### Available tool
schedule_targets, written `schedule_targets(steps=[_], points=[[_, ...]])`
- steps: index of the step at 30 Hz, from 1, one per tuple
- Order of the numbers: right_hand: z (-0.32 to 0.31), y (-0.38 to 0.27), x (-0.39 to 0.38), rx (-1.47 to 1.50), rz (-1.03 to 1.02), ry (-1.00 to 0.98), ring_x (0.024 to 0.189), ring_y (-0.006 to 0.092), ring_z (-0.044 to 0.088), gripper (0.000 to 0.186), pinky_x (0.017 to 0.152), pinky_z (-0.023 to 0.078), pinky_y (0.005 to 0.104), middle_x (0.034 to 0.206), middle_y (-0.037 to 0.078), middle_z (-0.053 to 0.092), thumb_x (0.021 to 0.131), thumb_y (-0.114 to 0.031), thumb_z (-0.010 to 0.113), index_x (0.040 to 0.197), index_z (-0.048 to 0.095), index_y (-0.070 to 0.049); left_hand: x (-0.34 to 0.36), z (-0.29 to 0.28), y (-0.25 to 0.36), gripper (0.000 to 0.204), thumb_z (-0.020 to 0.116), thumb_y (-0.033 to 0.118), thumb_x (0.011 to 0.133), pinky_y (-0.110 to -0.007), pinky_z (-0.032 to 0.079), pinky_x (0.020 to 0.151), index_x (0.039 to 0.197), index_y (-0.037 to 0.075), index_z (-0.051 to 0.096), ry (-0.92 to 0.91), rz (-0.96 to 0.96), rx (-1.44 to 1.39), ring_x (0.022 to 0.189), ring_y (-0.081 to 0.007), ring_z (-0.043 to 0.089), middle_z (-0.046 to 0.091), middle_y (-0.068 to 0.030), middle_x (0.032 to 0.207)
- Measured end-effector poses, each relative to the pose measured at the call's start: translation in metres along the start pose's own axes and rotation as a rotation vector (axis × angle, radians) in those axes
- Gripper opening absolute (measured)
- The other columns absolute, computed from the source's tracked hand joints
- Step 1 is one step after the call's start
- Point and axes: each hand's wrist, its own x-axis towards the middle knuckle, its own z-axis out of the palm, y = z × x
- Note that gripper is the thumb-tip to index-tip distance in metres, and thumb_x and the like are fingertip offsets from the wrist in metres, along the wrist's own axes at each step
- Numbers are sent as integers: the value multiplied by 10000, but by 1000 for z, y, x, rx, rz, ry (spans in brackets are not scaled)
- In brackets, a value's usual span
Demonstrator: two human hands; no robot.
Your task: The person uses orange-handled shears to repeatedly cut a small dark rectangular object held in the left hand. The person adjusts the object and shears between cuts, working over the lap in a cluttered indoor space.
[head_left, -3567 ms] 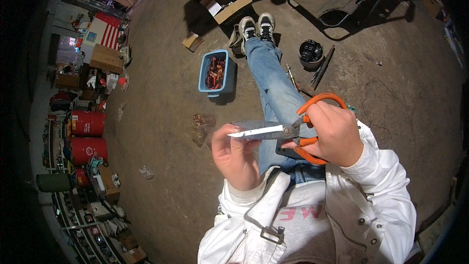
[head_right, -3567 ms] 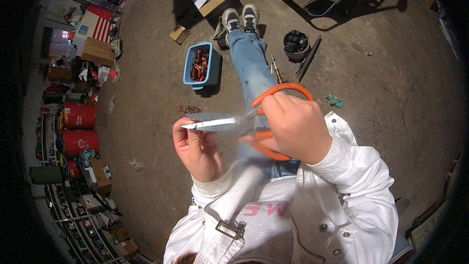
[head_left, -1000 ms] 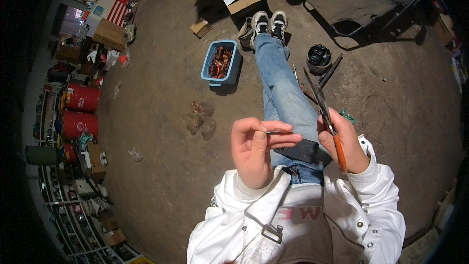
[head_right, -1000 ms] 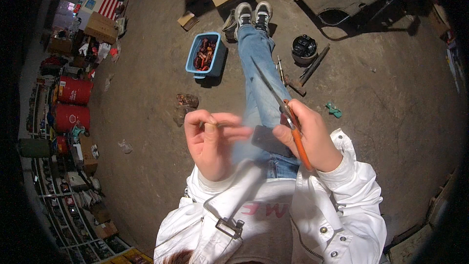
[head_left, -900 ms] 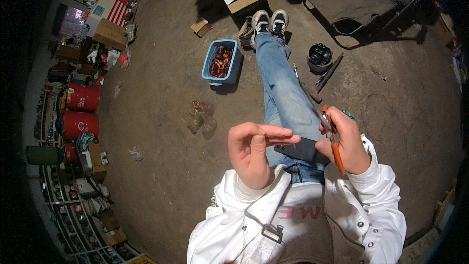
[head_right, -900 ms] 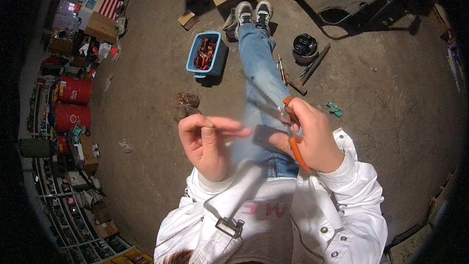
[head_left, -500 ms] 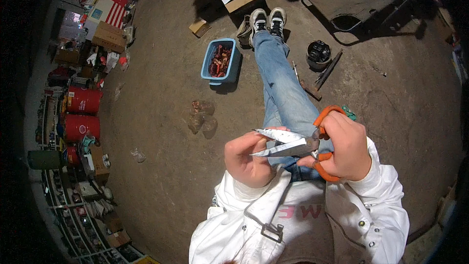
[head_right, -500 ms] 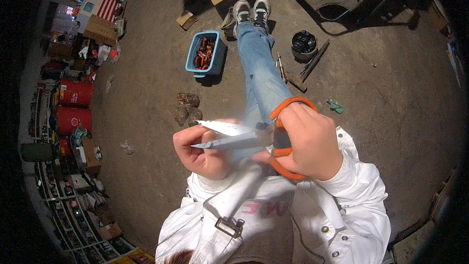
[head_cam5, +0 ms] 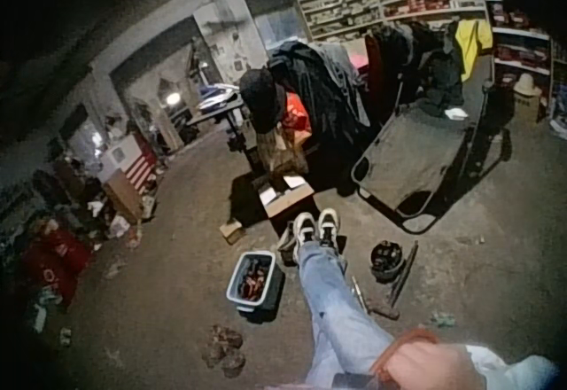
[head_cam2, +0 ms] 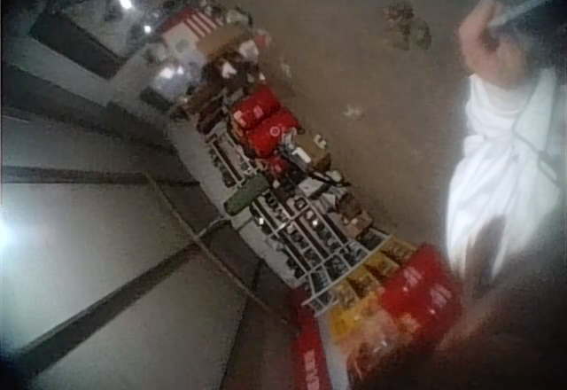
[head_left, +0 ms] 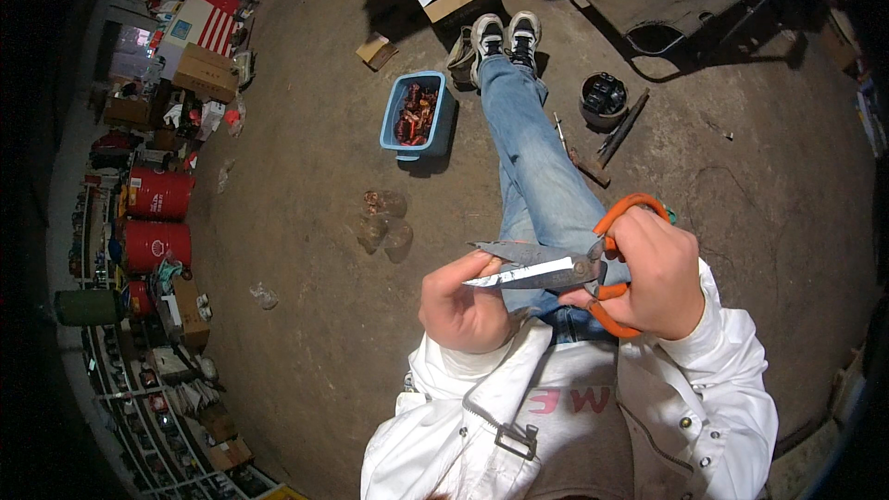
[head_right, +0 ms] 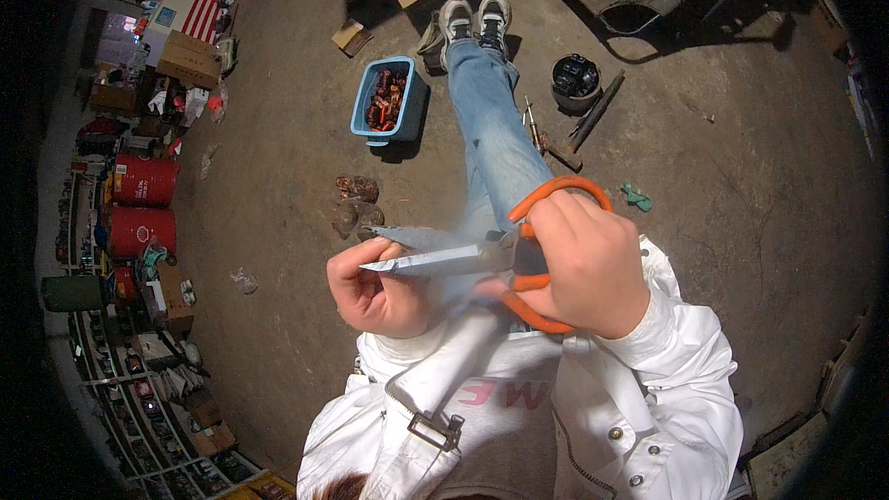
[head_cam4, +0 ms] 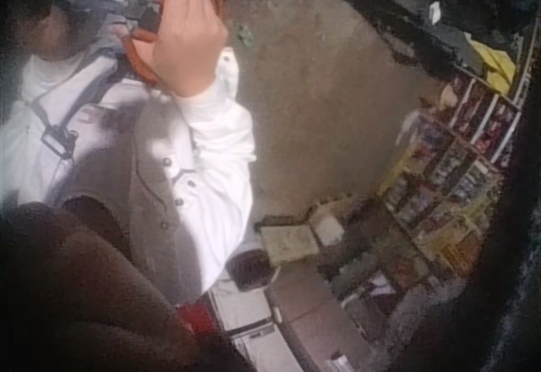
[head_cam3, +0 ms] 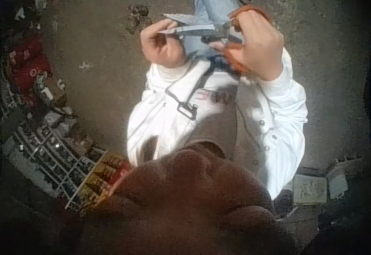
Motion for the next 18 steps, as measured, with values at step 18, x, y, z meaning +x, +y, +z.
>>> schedule_targets(steps=[18], points=[[32,-4,8,1277,467,-93,805,66,530,169,755,437,226,917,19,594,867,-31,690,987,573,-38,13,4,12,101,661,-83,859,-280,554,703,958,-65,652,-300,-171,-40,784,-200,709,713,-171,876]])
